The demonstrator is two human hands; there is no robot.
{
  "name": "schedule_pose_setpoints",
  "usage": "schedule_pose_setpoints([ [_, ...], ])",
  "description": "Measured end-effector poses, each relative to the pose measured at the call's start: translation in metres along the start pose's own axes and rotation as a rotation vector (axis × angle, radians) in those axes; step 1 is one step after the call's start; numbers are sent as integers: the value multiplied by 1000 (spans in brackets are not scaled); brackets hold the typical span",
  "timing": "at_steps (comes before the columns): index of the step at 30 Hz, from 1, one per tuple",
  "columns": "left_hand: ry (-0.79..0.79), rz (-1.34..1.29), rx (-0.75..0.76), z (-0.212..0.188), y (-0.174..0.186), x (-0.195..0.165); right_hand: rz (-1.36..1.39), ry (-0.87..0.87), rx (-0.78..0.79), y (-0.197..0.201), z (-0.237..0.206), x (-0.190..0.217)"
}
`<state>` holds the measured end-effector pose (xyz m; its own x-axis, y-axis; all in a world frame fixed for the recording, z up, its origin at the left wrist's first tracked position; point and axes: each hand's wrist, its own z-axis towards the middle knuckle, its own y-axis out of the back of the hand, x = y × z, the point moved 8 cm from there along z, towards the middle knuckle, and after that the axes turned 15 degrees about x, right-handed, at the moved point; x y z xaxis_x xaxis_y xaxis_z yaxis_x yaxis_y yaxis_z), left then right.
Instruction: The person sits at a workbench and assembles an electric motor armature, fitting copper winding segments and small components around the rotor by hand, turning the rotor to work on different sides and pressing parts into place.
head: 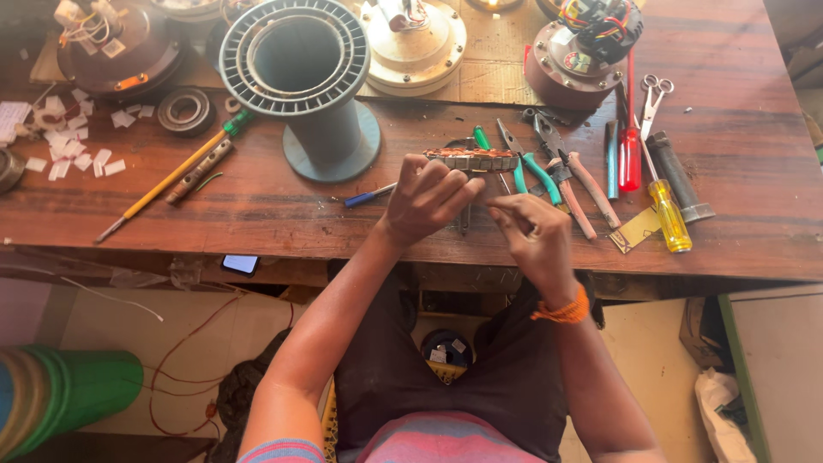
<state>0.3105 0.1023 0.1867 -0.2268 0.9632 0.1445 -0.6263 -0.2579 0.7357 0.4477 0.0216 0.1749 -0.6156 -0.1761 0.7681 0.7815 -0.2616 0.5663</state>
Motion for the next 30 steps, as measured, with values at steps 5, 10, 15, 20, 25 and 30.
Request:
schedule_pose_setpoints([
  [5, 254, -323, -120, 0, -1, 11, -203, -57, 51, 22, 12, 32],
  [10, 624, -595, -205, -11, -13, 10, -248, 118, 81, 21, 56, 54],
  [15, 874, -814, -267, -19, -27, 13, -195, 6, 173, 16, 91, 39],
  [20, 957, -974, -343, -23, -33, 10, -118, -86, 300, 13, 106, 17],
  [25, 1069, -1038, -335, -25, -43, 8, -55, -129, 356, 12, 114, -5],
  [30, 761, -416, -292, -5, 5, -5, 78, -109, 306, 27, 106, -20],
])
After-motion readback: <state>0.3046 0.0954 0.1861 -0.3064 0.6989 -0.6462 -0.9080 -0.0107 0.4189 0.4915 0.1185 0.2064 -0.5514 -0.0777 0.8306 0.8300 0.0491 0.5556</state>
